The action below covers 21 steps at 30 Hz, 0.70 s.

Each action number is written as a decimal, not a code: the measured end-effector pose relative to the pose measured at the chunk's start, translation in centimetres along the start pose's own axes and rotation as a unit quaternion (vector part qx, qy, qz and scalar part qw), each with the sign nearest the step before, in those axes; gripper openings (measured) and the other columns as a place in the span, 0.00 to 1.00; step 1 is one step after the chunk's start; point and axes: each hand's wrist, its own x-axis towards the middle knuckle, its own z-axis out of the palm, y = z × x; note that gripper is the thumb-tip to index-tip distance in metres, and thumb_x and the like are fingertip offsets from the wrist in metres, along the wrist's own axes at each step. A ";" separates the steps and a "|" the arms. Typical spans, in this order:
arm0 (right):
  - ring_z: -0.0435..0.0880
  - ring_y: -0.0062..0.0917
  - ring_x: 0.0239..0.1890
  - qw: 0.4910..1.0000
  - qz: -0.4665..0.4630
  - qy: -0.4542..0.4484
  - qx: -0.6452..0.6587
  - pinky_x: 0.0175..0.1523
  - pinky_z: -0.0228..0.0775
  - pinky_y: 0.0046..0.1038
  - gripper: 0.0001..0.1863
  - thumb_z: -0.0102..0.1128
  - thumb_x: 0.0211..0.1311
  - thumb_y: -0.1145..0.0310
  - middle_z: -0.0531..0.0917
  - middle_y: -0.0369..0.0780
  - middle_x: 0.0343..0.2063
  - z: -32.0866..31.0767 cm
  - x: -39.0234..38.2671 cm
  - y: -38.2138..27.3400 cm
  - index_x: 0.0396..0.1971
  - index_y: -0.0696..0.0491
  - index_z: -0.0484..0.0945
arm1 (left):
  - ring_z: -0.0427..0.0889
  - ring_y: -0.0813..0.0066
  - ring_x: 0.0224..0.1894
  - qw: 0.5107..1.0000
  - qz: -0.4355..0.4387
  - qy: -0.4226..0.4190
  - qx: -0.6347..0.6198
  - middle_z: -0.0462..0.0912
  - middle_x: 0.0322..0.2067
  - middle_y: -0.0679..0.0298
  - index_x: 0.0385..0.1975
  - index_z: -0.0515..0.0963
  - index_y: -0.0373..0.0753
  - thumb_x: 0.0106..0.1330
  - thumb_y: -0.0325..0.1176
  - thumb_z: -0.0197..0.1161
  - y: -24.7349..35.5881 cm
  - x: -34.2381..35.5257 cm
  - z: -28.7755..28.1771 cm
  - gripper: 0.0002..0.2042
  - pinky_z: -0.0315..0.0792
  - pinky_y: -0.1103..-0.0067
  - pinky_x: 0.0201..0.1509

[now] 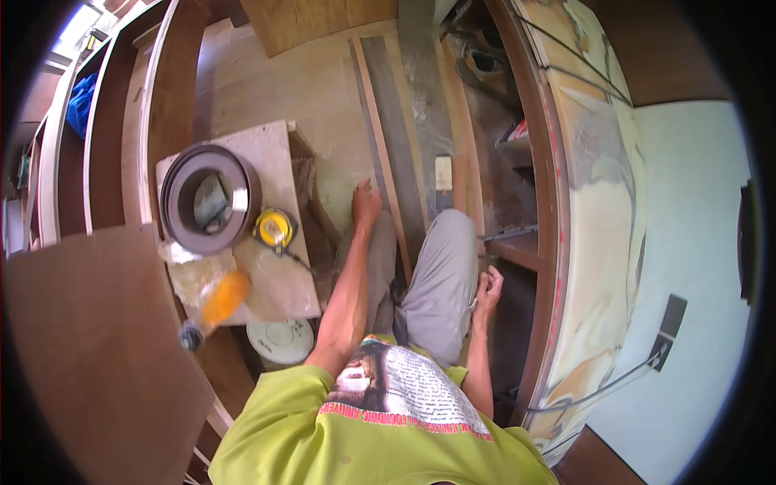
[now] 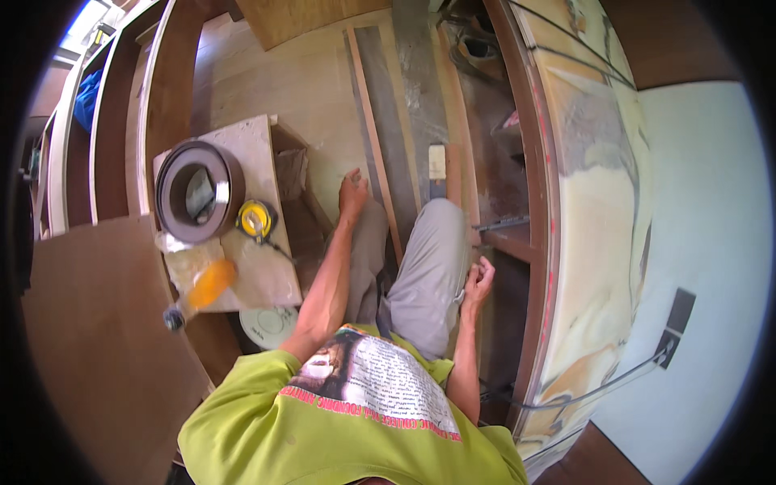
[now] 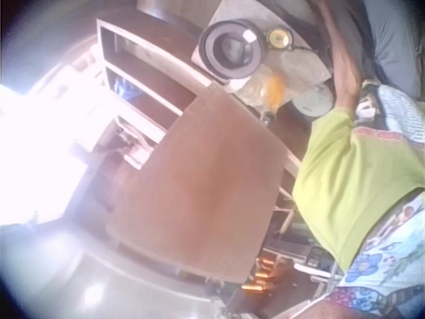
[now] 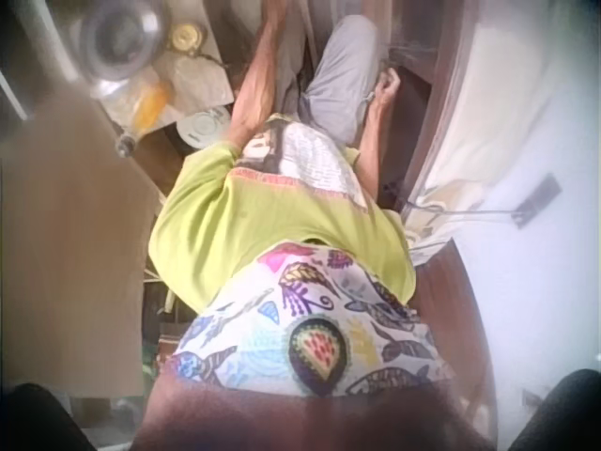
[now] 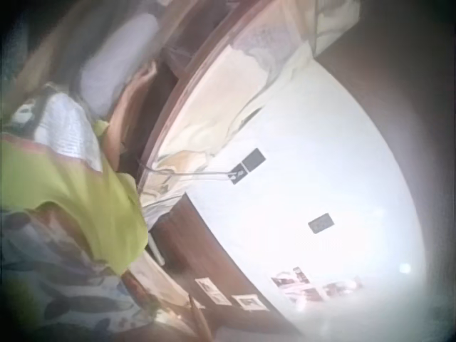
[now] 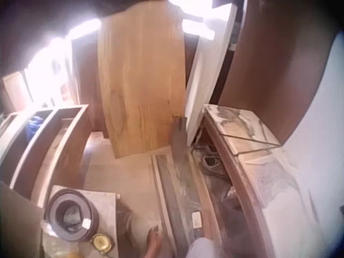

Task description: The person applies adhesive to wood strips using a putty knife and then carefully presses the strips onto the edges of a wooden cabinet structure by hand.

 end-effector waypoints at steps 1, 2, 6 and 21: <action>0.79 0.24 0.39 1.000 -0.005 -0.019 -0.016 0.47 0.71 0.28 0.19 0.55 0.71 0.65 0.81 0.40 0.36 1.2 1.9 -3.6 0.57 0.57 0.72 | 0.81 0.52 0.53 1.000 -0.004 0.003 -0.004 0.80 0.52 0.43 0.58 0.72 0.31 0.65 0.33 0.59 -1.0 0.9 0.2 0.23 0.73 0.67 0.58; 0.79 0.24 0.39 0.999 -0.011 -0.037 -0.031 0.47 0.71 0.28 0.19 0.55 0.71 0.65 0.81 0.40 0.36 2.8 3.7 -6.9 0.57 0.57 0.71 | 0.81 0.54 0.54 1.000 -0.006 0.006 -0.008 0.80 0.52 0.43 0.59 0.71 0.31 0.66 0.32 0.59 -2.6 1.8 0.5 0.22 0.74 0.68 0.57; 0.78 0.23 0.38 0.984 -0.106 -0.137 0.039 0.46 0.72 0.28 0.20 0.58 0.68 0.68 0.80 0.39 0.34 12.9 10.7 -13.7 0.58 0.56 0.71 | 0.81 0.52 0.51 0.997 -0.048 -0.013 -0.066 0.80 0.51 0.44 0.58 0.72 0.31 0.65 0.30 0.59 -6.1 1.3 2.4 0.21 0.73 0.65 0.57; 0.75 0.37 0.44 0.960 -0.214 -0.117 -0.140 0.51 0.65 0.41 0.27 0.71 0.53 0.56 0.76 0.43 0.41 41.8 19.1 -16.4 0.49 0.52 0.73 | 0.81 0.57 0.53 0.987 -0.128 0.020 -0.099 0.79 0.52 0.47 0.58 0.71 0.30 0.70 0.25 0.52 -2.6 1.1 -0.7 0.18 0.73 0.67 0.58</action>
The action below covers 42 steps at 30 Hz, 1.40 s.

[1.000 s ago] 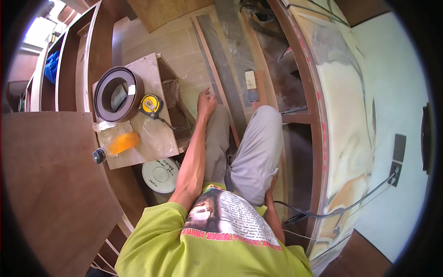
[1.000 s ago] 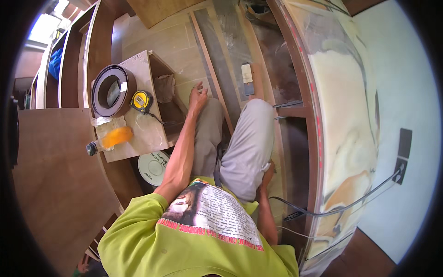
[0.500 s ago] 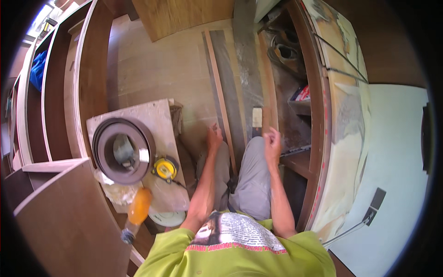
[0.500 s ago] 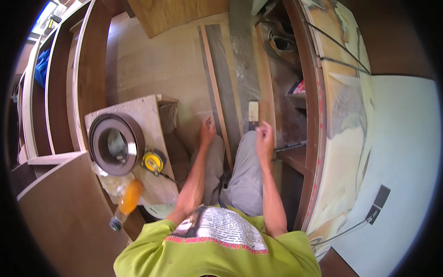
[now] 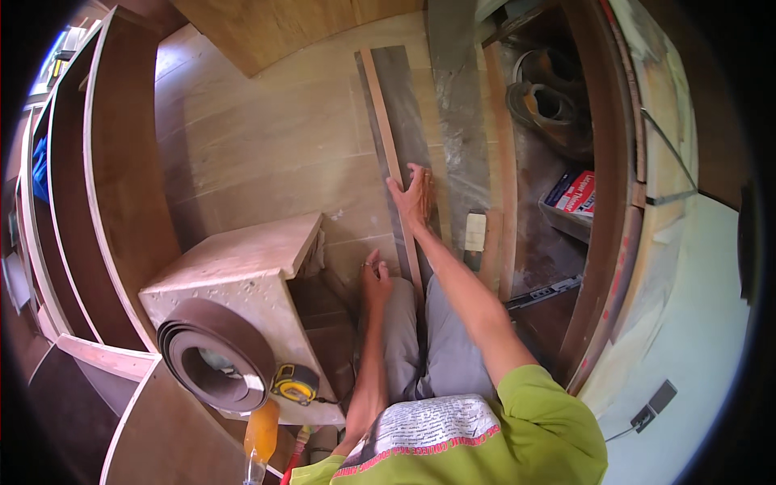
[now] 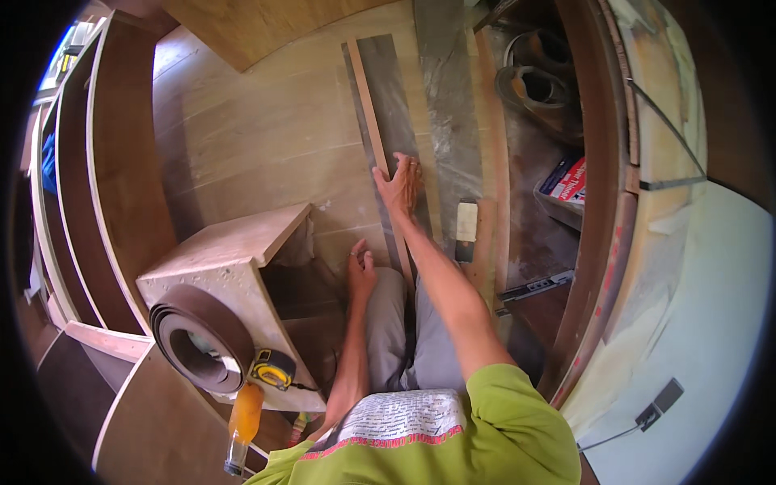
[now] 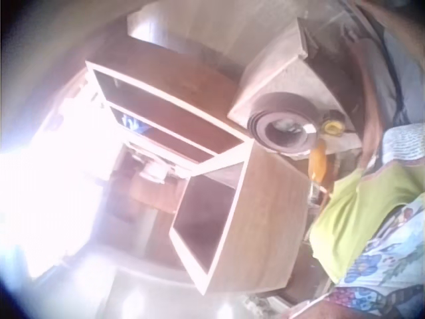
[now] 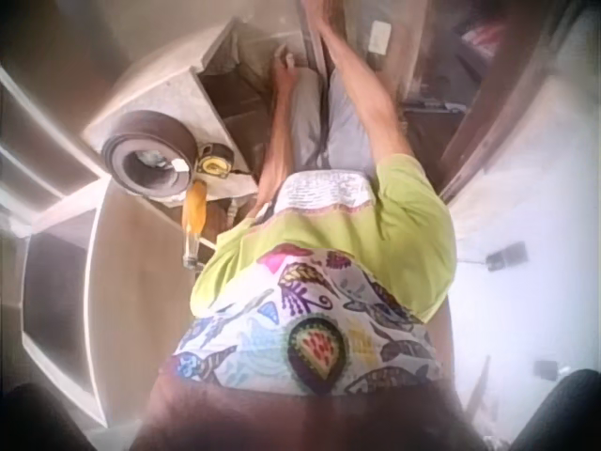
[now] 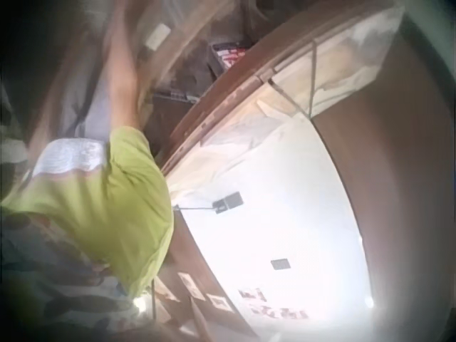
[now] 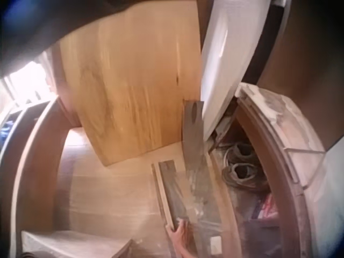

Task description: The person applies adhesive to wood strips using a putty knife and then carefully presses the strips onto the edges of a wooden cabinet structure by hand.

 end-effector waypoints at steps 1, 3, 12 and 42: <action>0.75 0.37 0.43 1.000 -0.007 -0.003 0.005 0.51 0.63 0.42 0.25 0.70 0.53 0.55 0.77 0.41 0.39 0.0 0.0 -0.2 0.47 0.51 0.74 | 0.81 0.57 0.52 1.000 0.022 0.017 -0.001 0.79 0.51 0.48 0.58 0.72 0.31 0.70 0.25 0.51 0.4 0.7 0.5 0.17 0.73 0.67 0.58; 0.75 0.36 0.41 1.000 -0.008 -0.013 0.014 0.50 0.62 0.41 0.21 0.70 0.53 0.56 0.77 0.39 0.35 -0.1 -0.1 -0.3 0.42 0.49 0.75 | 0.80 0.57 0.53 0.997 0.055 0.044 0.016 0.80 0.51 0.48 0.56 0.73 0.31 0.70 0.25 0.51 1.7 2.5 1.9 0.16 0.72 0.67 0.58; 0.74 0.32 0.34 0.993 -0.003 0.008 0.120 0.45 0.59 0.38 0.13 0.71 0.52 0.64 0.75 0.36 0.27 -0.3 -0.1 0.0 0.34 0.49 0.76 | 0.74 0.48 0.59 0.917 0.318 0.120 0.208 0.77 0.54 0.47 0.53 0.75 0.34 0.71 0.25 0.51 13.1 18.8 6.5 0.13 0.68 0.63 0.63; 0.76 0.34 0.35 0.991 0.035 0.016 0.127 0.42 0.61 0.39 0.15 0.73 0.48 0.67 0.77 0.37 0.28 -0.8 1.1 1.2 0.34 0.50 0.75 | 0.56 0.56 0.73 0.799 0.375 0.025 0.469 0.69 0.64 0.59 0.63 0.73 0.50 0.64 0.52 0.62 13.7 25.3 6.8 0.28 0.40 0.57 0.76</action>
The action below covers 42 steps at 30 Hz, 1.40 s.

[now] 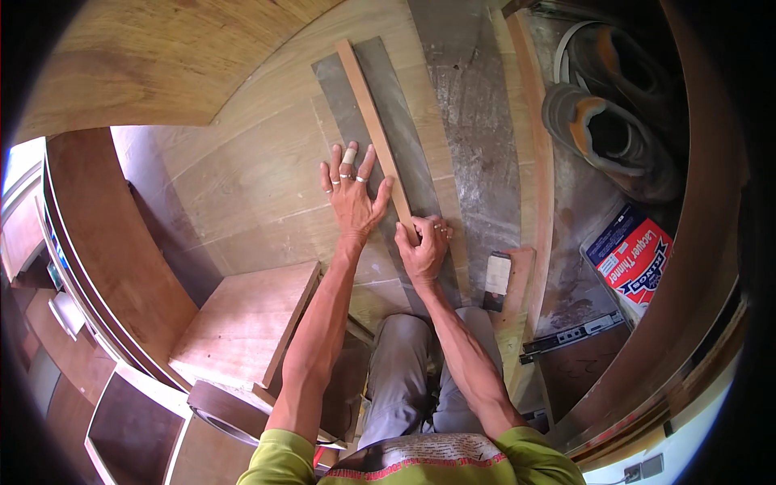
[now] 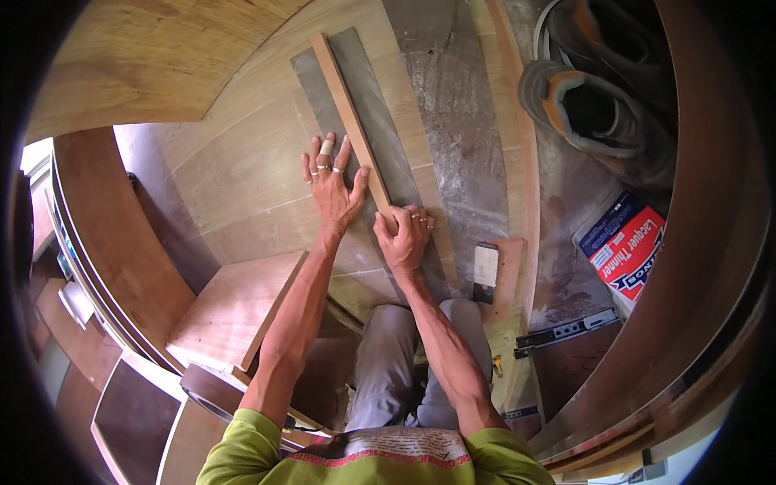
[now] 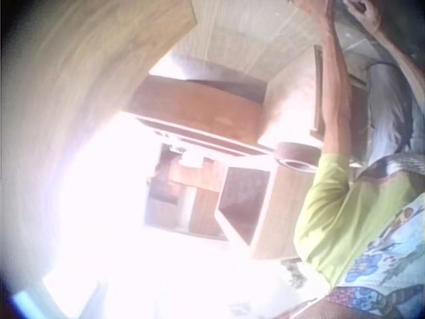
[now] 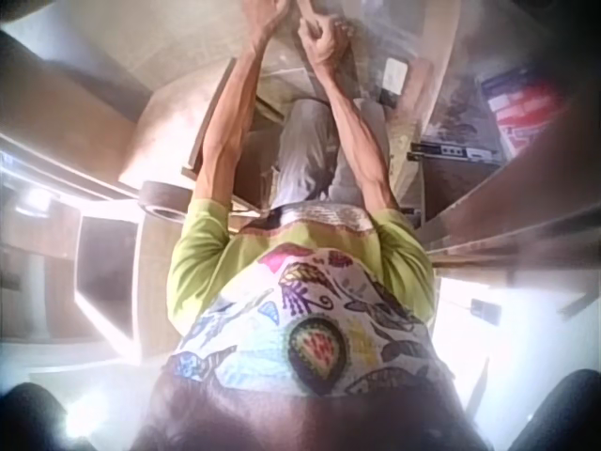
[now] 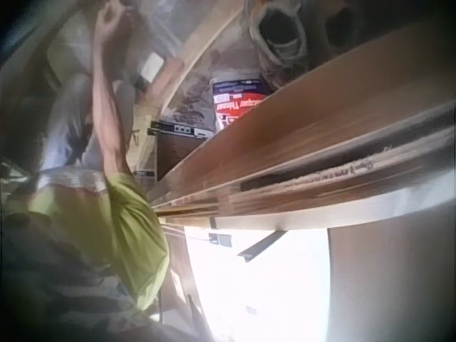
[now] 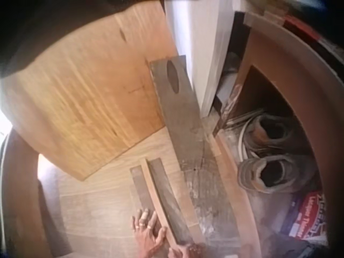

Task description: The person applies adhesive to wood strips using a putty knife and then carefully presses the strips onto the edges of a wooden cabinet structure by hand.

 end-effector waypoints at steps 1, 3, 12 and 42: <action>0.76 0.34 0.35 1.000 0.002 -0.003 -0.003 0.42 0.61 0.39 0.15 0.73 0.48 0.67 0.77 0.37 0.28 0.0 0.0 0.0 0.34 0.50 0.75 | 0.56 0.56 0.73 1.000 -0.002 -0.001 0.001 0.69 0.64 0.59 0.63 0.73 0.50 0.64 0.52 0.62 0.0 0.0 0.0 0.28 0.40 0.56 0.76; 0.76 0.35 0.35 1.000 0.008 -0.009 -0.009 0.42 0.61 0.39 0.15 0.73 0.48 0.67 0.77 0.37 0.28 -0.1 -0.1 -0.1 0.34 0.50 0.75 | 0.57 0.55 0.72 1.000 -0.004 -0.005 0.002 0.69 0.64 0.59 0.63 0.74 0.50 0.63 0.52 0.62 0.1 -0.1 -0.1 0.28 0.40 0.56 0.76; 0.74 0.34 0.41 0.974 0.219 -0.050 0.020 0.50 0.65 0.37 0.25 0.72 0.55 0.66 0.75 0.44 0.40 -6.8 -9.1 -0.9 0.50 0.56 0.71 | 0.60 0.53 0.70 1.000 0.009 0.020 -0.019 0.72 0.61 0.58 0.61 0.75 0.52 0.61 0.53 0.63 -0.2 0.1 0.5 0.28 0.44 0.55 0.74; 0.71 0.47 0.50 0.958 0.267 -0.037 -0.097 0.56 0.63 0.44 0.15 0.63 0.62 0.70 0.74 0.51 0.43 -6.5 -15.2 0.5 0.46 0.58 0.73 | 0.55 0.60 0.73 1.000 -0.012 0.009 0.007 0.69 0.64 0.63 0.61 0.75 0.61 0.61 0.62 0.60 -0.1 0.0 1.1 0.29 0.38 0.57 0.76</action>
